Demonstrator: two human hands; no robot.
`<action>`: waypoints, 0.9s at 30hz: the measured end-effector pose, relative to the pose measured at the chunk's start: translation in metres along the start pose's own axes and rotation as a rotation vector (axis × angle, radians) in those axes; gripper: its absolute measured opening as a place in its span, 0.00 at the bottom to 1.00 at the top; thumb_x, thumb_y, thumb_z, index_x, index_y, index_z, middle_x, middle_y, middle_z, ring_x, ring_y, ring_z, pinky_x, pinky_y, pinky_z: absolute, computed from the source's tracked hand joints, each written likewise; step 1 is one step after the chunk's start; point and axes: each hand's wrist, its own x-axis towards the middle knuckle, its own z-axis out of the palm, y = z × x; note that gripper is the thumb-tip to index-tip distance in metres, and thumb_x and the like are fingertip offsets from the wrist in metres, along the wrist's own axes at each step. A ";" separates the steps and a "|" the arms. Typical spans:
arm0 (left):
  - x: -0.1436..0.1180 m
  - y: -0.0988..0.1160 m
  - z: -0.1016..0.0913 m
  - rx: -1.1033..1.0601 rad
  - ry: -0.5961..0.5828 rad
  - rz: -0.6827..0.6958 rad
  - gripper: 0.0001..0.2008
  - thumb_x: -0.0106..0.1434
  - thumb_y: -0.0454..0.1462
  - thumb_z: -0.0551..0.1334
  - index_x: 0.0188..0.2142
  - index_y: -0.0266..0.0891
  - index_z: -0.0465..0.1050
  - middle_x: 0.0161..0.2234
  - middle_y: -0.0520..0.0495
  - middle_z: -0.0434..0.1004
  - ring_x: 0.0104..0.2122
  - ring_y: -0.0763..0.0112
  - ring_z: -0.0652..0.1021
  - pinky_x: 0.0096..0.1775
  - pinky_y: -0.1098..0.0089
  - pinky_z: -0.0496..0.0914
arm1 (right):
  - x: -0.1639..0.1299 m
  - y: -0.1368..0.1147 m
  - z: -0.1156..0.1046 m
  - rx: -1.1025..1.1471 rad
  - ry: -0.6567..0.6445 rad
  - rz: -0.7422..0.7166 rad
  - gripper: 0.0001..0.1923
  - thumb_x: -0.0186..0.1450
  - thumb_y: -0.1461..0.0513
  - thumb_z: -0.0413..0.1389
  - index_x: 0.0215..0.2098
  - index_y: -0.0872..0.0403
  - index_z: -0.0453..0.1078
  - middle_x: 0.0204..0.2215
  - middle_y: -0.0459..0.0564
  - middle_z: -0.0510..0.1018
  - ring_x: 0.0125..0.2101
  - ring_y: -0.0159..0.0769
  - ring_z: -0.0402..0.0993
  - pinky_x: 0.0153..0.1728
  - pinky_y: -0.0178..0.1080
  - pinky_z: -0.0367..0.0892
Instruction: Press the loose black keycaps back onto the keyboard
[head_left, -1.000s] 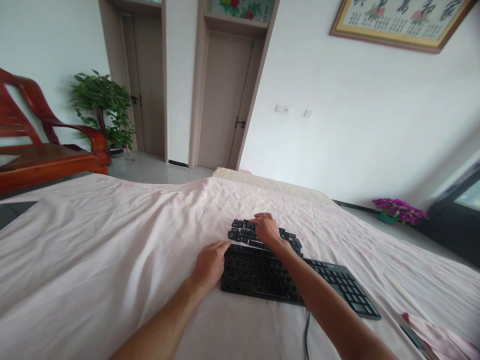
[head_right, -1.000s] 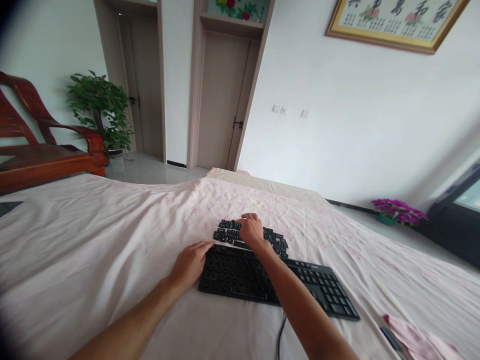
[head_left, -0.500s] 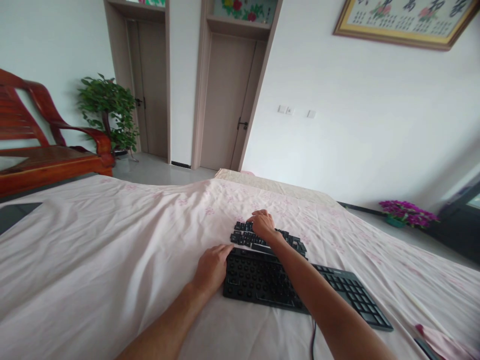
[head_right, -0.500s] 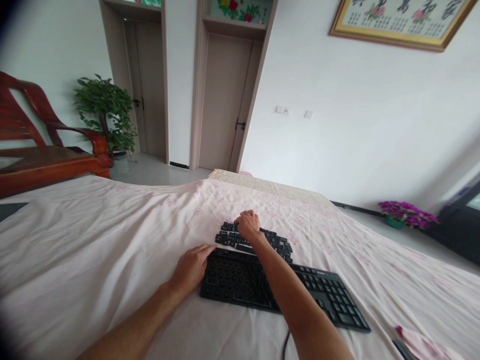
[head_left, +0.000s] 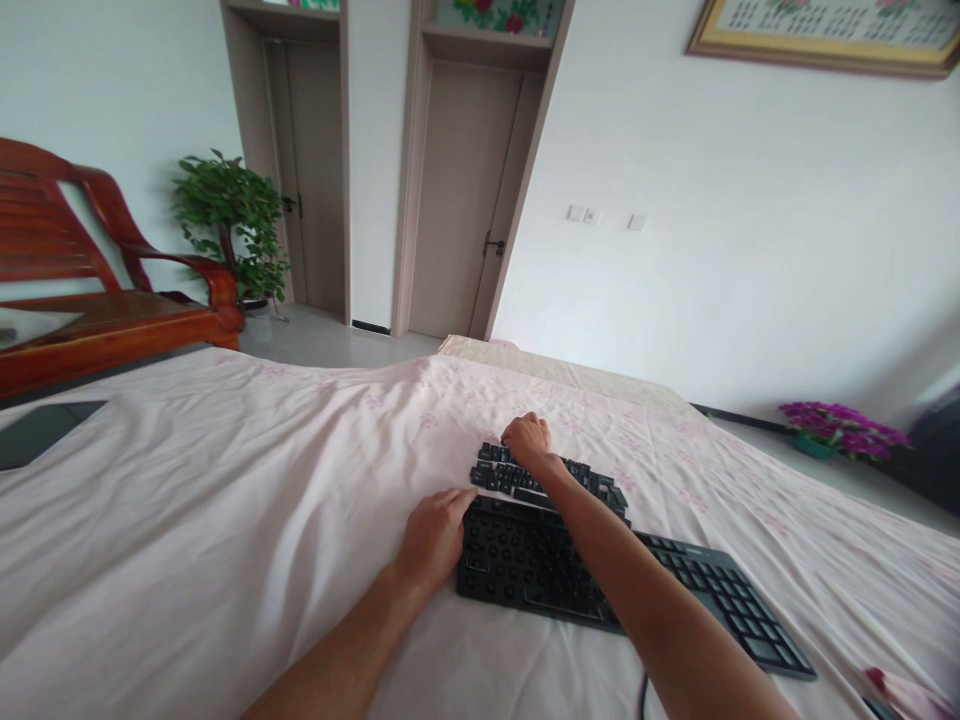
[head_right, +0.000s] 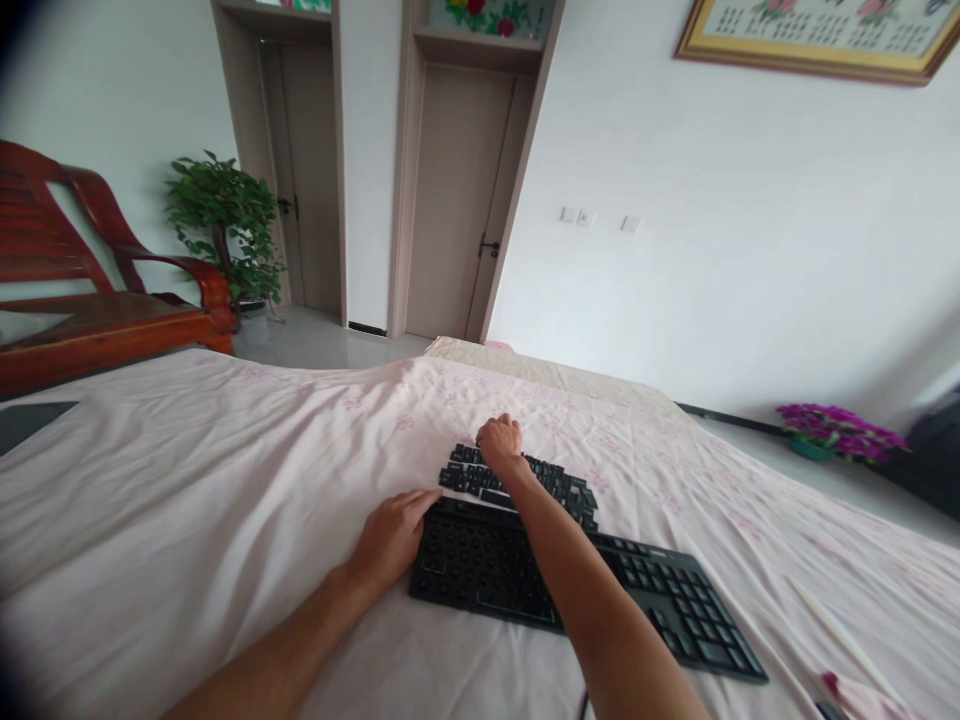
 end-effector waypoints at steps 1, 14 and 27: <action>0.000 0.000 -0.001 0.000 -0.003 -0.001 0.24 0.61 0.27 0.53 0.55 0.44 0.70 0.49 0.48 0.76 0.47 0.67 0.75 0.51 0.66 0.67 | 0.001 0.000 0.000 -0.003 -0.005 0.006 0.11 0.61 0.63 0.54 0.35 0.50 0.80 0.41 0.54 0.79 0.50 0.46 0.60 0.47 0.43 0.51; 0.000 0.000 -0.001 0.018 -0.018 -0.003 0.25 0.60 0.26 0.52 0.54 0.43 0.70 0.50 0.47 0.76 0.48 0.68 0.74 0.53 0.67 0.66 | -0.005 -0.007 -0.010 -0.004 0.022 -0.041 0.11 0.63 0.61 0.54 0.36 0.52 0.80 0.37 0.55 0.81 0.49 0.45 0.63 0.48 0.41 0.51; -0.001 0.003 -0.004 0.018 -0.049 -0.019 0.26 0.61 0.25 0.52 0.56 0.44 0.69 0.52 0.47 0.75 0.49 0.68 0.74 0.54 0.67 0.65 | -0.122 -0.014 -0.028 0.396 0.183 -0.128 0.08 0.62 0.59 0.56 0.35 0.47 0.79 0.36 0.44 0.81 0.44 0.37 0.70 0.47 0.36 0.61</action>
